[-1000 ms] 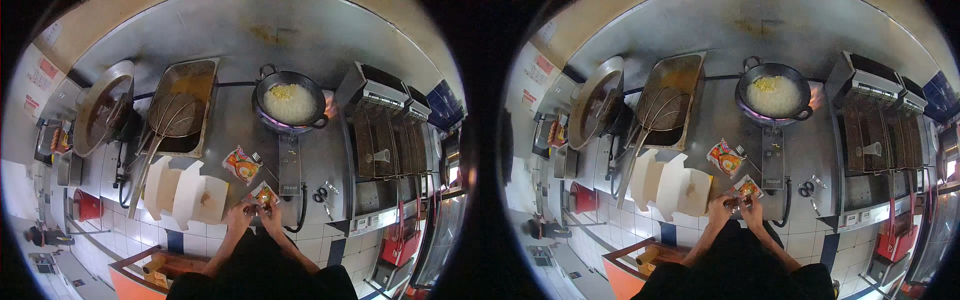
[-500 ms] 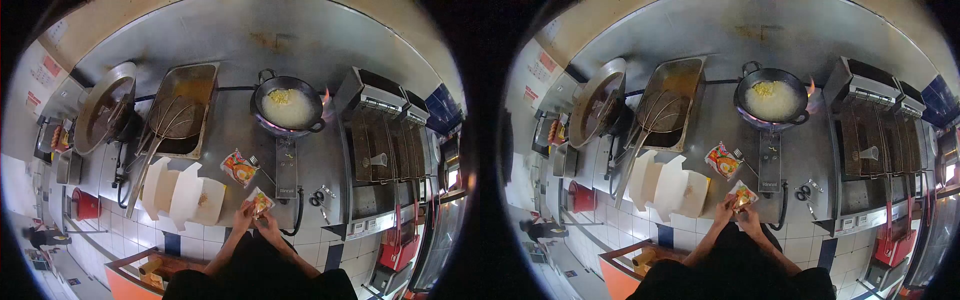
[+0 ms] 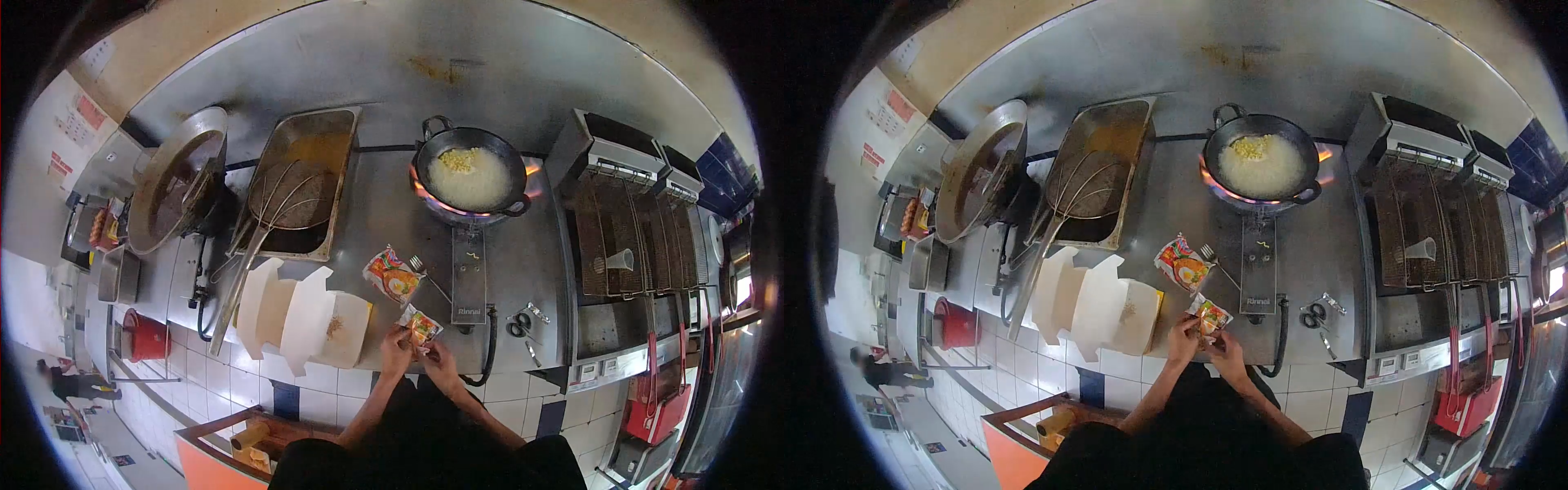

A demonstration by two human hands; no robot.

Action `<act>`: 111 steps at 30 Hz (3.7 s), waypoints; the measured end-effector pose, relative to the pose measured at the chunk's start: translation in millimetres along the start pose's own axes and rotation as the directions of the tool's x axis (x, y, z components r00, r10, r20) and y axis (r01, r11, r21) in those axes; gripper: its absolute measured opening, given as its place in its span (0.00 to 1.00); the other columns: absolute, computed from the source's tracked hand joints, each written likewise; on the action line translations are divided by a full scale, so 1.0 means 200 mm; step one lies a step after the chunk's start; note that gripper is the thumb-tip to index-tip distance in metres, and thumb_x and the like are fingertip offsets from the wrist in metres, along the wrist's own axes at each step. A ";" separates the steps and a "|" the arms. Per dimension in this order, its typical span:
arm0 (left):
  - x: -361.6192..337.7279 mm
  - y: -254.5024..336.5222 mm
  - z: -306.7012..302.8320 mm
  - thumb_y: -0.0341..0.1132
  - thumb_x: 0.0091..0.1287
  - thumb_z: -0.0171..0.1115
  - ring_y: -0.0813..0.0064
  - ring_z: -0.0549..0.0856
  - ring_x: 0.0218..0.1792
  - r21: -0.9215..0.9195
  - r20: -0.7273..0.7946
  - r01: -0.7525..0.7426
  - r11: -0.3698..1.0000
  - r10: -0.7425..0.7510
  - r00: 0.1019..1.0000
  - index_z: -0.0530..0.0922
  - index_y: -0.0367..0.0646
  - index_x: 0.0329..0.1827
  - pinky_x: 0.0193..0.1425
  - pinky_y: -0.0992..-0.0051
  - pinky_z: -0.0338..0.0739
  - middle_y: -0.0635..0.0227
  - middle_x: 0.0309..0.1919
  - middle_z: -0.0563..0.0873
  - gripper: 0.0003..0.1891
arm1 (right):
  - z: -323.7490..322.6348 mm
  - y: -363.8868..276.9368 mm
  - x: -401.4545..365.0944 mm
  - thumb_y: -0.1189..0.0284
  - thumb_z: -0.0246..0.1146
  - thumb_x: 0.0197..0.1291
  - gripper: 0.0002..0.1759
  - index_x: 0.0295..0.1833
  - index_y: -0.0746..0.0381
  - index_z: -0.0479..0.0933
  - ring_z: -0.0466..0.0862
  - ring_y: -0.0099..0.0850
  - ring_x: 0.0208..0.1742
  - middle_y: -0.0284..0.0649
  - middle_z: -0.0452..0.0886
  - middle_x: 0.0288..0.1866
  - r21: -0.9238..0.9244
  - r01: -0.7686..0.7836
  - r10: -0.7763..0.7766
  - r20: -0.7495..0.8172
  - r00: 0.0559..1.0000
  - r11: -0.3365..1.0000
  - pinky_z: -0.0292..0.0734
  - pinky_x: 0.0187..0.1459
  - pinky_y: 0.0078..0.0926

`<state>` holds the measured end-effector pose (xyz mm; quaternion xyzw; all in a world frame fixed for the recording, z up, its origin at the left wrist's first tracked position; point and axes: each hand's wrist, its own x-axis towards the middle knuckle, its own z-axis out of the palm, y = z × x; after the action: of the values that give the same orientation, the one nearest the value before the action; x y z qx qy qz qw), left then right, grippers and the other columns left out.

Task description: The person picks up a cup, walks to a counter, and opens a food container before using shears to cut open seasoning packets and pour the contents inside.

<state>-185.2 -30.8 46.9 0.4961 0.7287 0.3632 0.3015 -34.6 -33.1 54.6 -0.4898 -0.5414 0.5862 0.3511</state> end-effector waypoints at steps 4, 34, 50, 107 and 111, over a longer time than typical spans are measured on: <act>0.03 0.22 -0.13 0.24 0.58 0.63 0.48 0.80 0.59 0.128 0.170 0.070 0.989 -0.092 0.981 0.83 0.35 0.47 0.61 0.60 0.77 0.50 0.56 0.82 0.13 | 0.03 -0.14 -0.02 0.77 0.68 0.57 0.14 0.47 0.64 0.73 0.84 0.33 0.46 0.41 0.80 0.41 -0.169 0.087 -0.083 0.032 0.996 0.982 0.79 0.48 0.34; 0.17 0.17 -0.12 0.36 0.62 0.64 0.47 0.87 0.41 0.311 0.032 -0.028 0.950 0.019 0.999 0.82 0.40 0.39 0.44 0.55 0.81 0.50 0.37 0.88 0.09 | 0.00 -0.17 0.06 0.76 0.59 0.63 0.24 0.65 0.69 0.68 0.84 0.33 0.48 0.47 0.81 0.52 0.210 -0.040 0.017 0.110 0.994 0.977 0.78 0.52 0.31; 0.14 0.37 -0.36 0.36 0.58 0.68 0.58 0.88 0.37 0.296 0.116 -0.035 0.954 0.001 0.993 0.82 0.45 0.39 0.42 0.60 0.81 0.61 0.33 0.88 0.08 | 0.02 -0.29 0.10 0.75 0.58 0.68 0.10 0.49 0.69 0.69 0.88 0.32 0.38 0.45 0.84 0.37 -0.065 -0.078 0.067 -0.157 0.985 0.995 0.84 0.39 0.34; 0.94 0.36 -0.44 0.41 0.61 0.65 0.52 0.88 0.40 0.437 0.166 -0.166 0.884 0.103 0.981 0.82 0.46 0.46 0.47 0.54 0.81 0.57 0.36 0.88 0.13 | -0.35 0.32 0.12 0.56 0.51 0.73 0.20 0.42 0.63 0.73 0.77 0.32 0.27 0.39 0.79 0.29 0.934 -0.310 0.278 0.351 0.894 -0.180 0.73 0.28 0.29; 0.73 0.60 -0.58 0.39 0.63 0.66 0.53 0.89 0.38 0.339 0.176 -0.336 0.879 0.291 0.940 0.79 0.43 0.47 0.43 0.58 0.83 0.53 0.39 0.88 0.13 | -0.33 -0.06 -0.02 0.55 0.53 0.73 0.20 0.41 0.62 0.74 0.78 0.29 0.29 0.36 0.79 0.29 0.951 -0.268 0.553 0.143 0.821 0.152 0.74 0.30 0.30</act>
<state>-264.5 109.7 199.3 0.6759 0.6737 0.2352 0.1845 28.1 -15.2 71.7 -0.3787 0.1173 0.7961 0.4572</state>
